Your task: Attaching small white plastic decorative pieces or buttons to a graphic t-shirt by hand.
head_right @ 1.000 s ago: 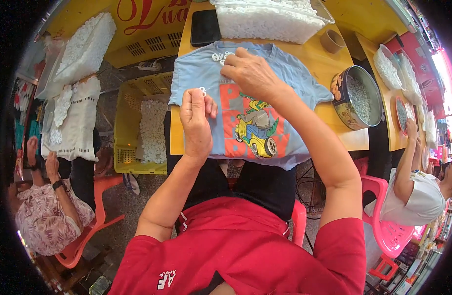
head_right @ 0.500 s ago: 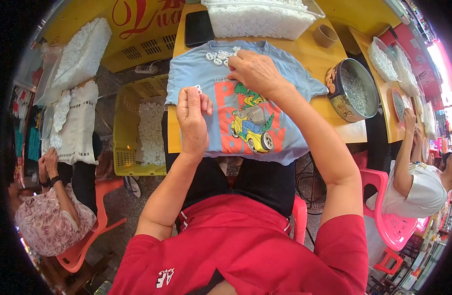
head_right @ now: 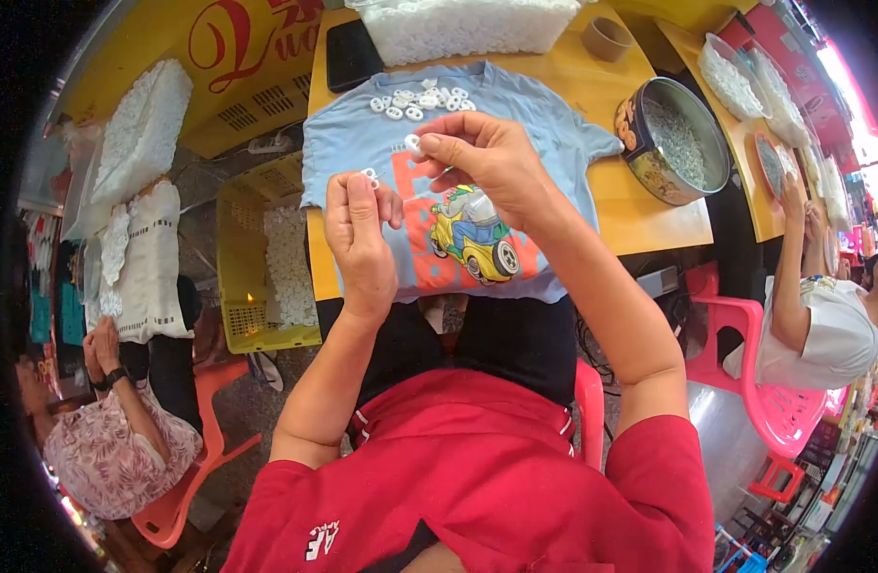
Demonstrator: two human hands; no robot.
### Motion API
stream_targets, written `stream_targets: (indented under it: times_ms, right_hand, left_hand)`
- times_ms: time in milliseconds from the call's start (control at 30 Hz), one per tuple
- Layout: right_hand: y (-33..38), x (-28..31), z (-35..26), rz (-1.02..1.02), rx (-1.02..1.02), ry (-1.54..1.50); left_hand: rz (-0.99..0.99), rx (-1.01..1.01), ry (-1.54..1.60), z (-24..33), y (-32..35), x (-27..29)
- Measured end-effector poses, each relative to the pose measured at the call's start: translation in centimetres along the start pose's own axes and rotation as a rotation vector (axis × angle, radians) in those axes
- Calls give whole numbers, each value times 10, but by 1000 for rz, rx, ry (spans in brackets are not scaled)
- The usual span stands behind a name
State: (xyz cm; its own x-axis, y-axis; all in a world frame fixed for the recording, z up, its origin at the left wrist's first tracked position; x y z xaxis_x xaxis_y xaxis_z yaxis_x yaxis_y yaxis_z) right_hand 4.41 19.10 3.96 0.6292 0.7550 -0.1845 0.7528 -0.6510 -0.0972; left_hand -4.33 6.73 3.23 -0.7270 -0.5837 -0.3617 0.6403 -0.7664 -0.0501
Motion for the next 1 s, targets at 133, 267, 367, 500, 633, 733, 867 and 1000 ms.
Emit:
stream_targets:
  times_ms: [133,267,367,500,633,733,867,1000]
  right_hand:
    - [15,-5,4,49,-58,-179]
    - [26,-19,3,47,-90,-328]
    - [31,-28,1,71,-57,-348]
    - [33,-33,-2,60,-8,-336]
    - [35,-32,-4,89,54,-311]
    - [37,-31,-5,110,84,-297]
    - [38,-31,-5,149,96,-256]
    - [36,-33,-4,175,121,-233]
  left_hand:
    - [-8,-17,-1,7,7,-9]
    - [-18,-43,-49,10,10,-12]
    - [-1,-65,-85,8,9,-7]
    - [16,-86,-87,10,9,-6]
    - [27,-83,-86,10,8,-4]
    - [39,-99,-96,11,8,-4]
    - [77,-100,-127,11,8,-2]
    - [106,-121,-186,10,7,1]
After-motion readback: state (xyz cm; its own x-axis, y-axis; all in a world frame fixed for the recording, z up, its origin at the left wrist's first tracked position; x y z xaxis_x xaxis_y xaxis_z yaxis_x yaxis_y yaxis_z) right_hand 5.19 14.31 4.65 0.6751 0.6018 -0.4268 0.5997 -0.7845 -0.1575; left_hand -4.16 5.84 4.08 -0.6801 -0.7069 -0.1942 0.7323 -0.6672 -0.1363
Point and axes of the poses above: each hand's wrist, its own y-axis away from the middle knuckle, its own x-axis out of the back of the hand, z = x × y, the point moved 9 cm from there along -y, towards the middle knuckle, and after that the axes turned 12 degrees about x, right-handed, at the moved point
